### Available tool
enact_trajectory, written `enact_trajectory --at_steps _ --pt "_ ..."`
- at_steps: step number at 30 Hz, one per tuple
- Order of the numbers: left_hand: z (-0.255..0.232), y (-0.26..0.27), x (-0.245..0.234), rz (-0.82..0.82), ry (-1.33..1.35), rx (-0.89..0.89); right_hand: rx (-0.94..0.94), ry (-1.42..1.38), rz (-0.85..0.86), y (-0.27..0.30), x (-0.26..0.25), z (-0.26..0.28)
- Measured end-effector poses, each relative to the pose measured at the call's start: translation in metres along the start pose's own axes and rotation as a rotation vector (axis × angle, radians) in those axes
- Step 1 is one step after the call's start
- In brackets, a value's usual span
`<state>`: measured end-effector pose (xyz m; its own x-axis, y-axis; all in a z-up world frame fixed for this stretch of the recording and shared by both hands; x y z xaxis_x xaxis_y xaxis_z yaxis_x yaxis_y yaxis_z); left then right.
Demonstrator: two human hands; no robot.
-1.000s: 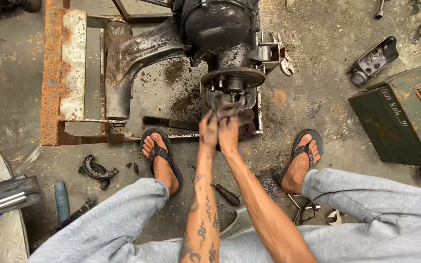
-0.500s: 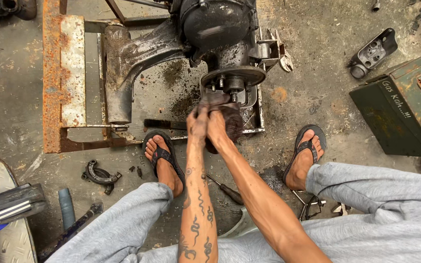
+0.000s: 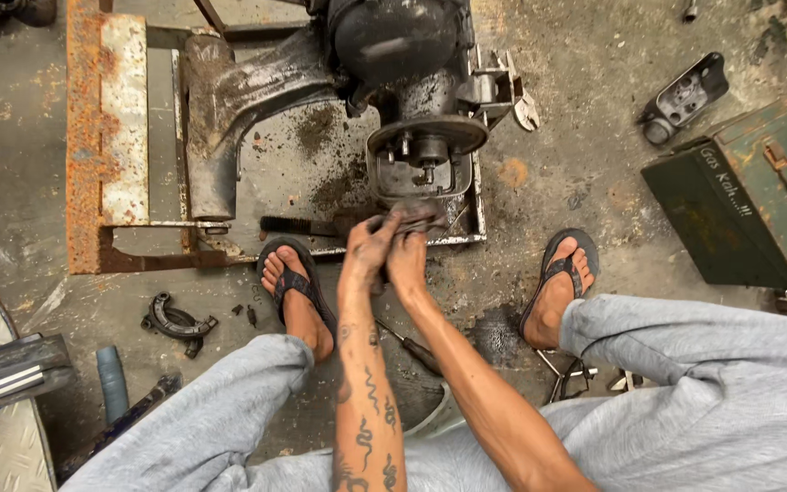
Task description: The person wipes a motorcycle engine part with a cloth, focusing on the central hub area. They then use a screwdriver to adjust or tighten a component on the same part.
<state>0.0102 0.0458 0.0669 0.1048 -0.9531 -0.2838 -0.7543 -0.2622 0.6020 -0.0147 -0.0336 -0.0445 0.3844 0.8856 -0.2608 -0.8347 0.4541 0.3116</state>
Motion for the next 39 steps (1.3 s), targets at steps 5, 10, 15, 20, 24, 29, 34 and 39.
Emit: enact_trajectory --at_steps 5,10,15,20,24,29,34,39 --pt "0.027 -0.031 0.030 -0.106 0.132 0.054 -0.013 -0.028 0.006 -0.036 0.002 0.020" --pt "0.005 -0.029 0.009 -0.147 0.123 0.029 -0.042 -0.065 0.017 -0.044 0.034 0.040" --pt "-0.004 -0.029 0.002 -0.245 0.224 0.142 -0.053 -0.098 -0.002 -0.052 0.041 0.045" --pt "-0.036 -0.003 -0.002 -0.306 0.170 0.243 -0.060 -0.115 -0.016 -0.051 0.039 0.042" --pt "-0.046 0.004 -0.003 -0.353 0.173 0.274 -0.061 -0.129 -0.005 -0.052 0.031 0.036" --pt "-0.034 0.001 0.008 -0.257 0.399 0.250 -0.074 -0.139 0.014 -0.055 -0.022 0.026" --pt "0.018 -0.031 0.041 -0.149 0.413 0.160 -0.105 -0.162 0.020 -0.061 -0.054 0.002" --pt "0.062 -0.058 0.057 0.109 0.189 0.042 -0.184 -0.176 -0.186 -0.108 -0.072 -0.040"
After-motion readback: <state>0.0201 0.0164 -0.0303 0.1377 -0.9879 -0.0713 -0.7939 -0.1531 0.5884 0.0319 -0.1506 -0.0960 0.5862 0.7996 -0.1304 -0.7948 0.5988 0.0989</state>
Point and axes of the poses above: each hand's wrist, its own y-axis away from the middle knuckle, its own x-axis out of the palm, z = x × y, the point moved 1 cm from there along -y, towards the middle knuckle, and after that the axes turned 9 degrees about -z, right-handed, at the moved point
